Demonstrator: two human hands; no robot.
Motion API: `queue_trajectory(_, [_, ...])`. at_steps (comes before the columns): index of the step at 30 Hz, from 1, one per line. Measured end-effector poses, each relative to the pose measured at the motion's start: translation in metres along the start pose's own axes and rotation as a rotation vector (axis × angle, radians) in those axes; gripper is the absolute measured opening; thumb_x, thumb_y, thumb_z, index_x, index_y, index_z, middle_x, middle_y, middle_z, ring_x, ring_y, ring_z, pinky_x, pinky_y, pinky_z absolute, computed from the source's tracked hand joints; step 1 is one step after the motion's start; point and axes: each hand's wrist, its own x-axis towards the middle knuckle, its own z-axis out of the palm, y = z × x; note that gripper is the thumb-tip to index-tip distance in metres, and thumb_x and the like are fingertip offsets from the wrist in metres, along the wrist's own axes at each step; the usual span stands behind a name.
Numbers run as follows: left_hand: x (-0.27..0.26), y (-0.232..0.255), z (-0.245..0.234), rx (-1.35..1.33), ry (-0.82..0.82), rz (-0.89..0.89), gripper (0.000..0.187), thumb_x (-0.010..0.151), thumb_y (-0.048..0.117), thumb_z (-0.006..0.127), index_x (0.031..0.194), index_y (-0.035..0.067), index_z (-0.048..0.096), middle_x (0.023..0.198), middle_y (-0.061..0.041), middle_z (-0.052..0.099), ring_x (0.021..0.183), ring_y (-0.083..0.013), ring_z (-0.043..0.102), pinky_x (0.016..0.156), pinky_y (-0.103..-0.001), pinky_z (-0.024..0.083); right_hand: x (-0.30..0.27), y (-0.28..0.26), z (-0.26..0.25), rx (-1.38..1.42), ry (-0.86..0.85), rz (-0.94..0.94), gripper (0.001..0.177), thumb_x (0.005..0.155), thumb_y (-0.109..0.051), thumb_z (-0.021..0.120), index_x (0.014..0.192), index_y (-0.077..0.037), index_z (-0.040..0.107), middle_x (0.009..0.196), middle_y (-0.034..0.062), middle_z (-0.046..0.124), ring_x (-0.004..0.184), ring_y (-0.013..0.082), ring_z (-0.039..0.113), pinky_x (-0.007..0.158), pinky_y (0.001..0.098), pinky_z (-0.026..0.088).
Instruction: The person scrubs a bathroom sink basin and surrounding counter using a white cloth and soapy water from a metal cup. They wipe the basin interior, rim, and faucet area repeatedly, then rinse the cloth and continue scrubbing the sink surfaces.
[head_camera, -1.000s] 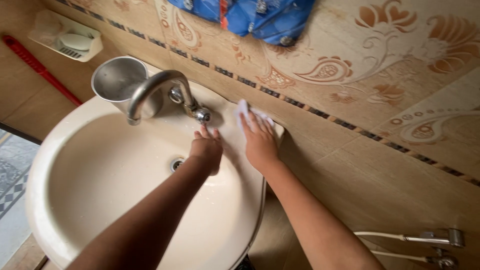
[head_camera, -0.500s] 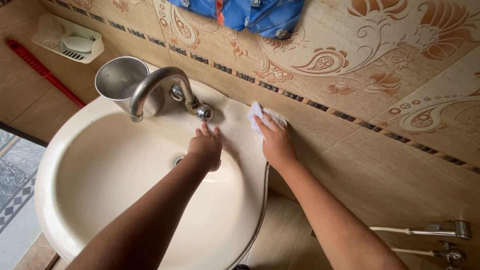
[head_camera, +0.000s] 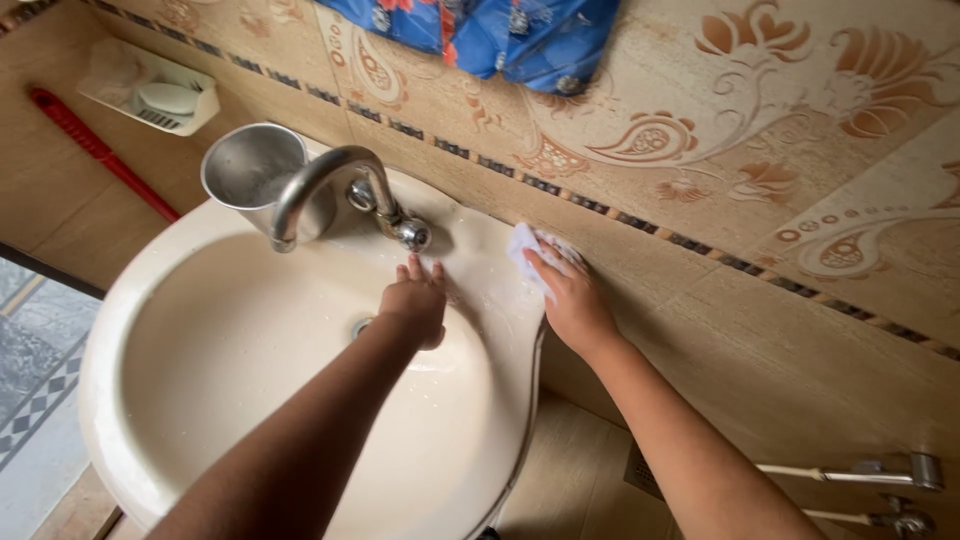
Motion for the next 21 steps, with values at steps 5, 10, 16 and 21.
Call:
queue_trajectory(5, [0.001, 0.001, -0.001, -0.017, -0.004, -0.007, 0.099, 0.091, 0.028, 0.068, 0.163, 0.000, 0.004, 0.164, -0.039, 0.004, 0.152, -0.0500, 0.021, 0.118, -0.041, 0.036, 0.020, -0.031, 0.032, -0.310, -0.128, 0.034, 0.071, 0.092, -0.020, 0.052, 0.158, -0.013, 0.028, 0.165, 0.0168, 0.021, 0.153, 0.0333, 0.018, 0.124, 0.0532, 0.008])
queue_trajectory(10, [0.007, -0.001, 0.007, -0.024, 0.021, -0.006, 0.087, 0.090, 0.020, 0.064, 0.160, 0.000, 0.016, 0.166, -0.036, 0.007, 0.152, -0.0478, 0.023, 0.117, -0.042, 0.037, 0.054, -0.066, 0.085, -0.321, 0.035, -0.141, 0.067, 0.101, -0.029, 0.046, 0.159, -0.005, 0.023, 0.168, 0.0189, 0.008, 0.153, 0.0353, 0.006, 0.120, 0.0541, 0.003])
queue_trajectory(16, [0.003, -0.019, 0.010, -0.101, 0.055, 0.022, 0.075, 0.088, 0.020, 0.064, 0.153, 0.000, 0.031, 0.168, -0.027, 0.012, 0.154, -0.0374, 0.026, 0.118, -0.040, 0.038, 0.023, -0.082, 0.069, -0.206, -0.234, -0.118, 0.063, 0.099, -0.022, 0.045, 0.160, -0.011, 0.034, 0.165, 0.0197, 0.031, 0.155, 0.0322, 0.026, 0.128, 0.0476, 0.013])
queue_trajectory(21, [0.001, -0.022, 0.011, -0.130, 0.105, 0.039, 0.077, 0.088, 0.018, 0.062, 0.154, -0.001, 0.029, 0.168, -0.025, 0.013, 0.154, -0.0346, 0.027, 0.118, -0.037, 0.037, -0.029, -0.058, 0.031, -0.228, -0.291, -0.076, 0.059, 0.102, -0.030, 0.044, 0.159, -0.018, 0.036, 0.162, 0.0173, 0.037, 0.151, 0.0301, 0.034, 0.124, 0.0473, 0.018])
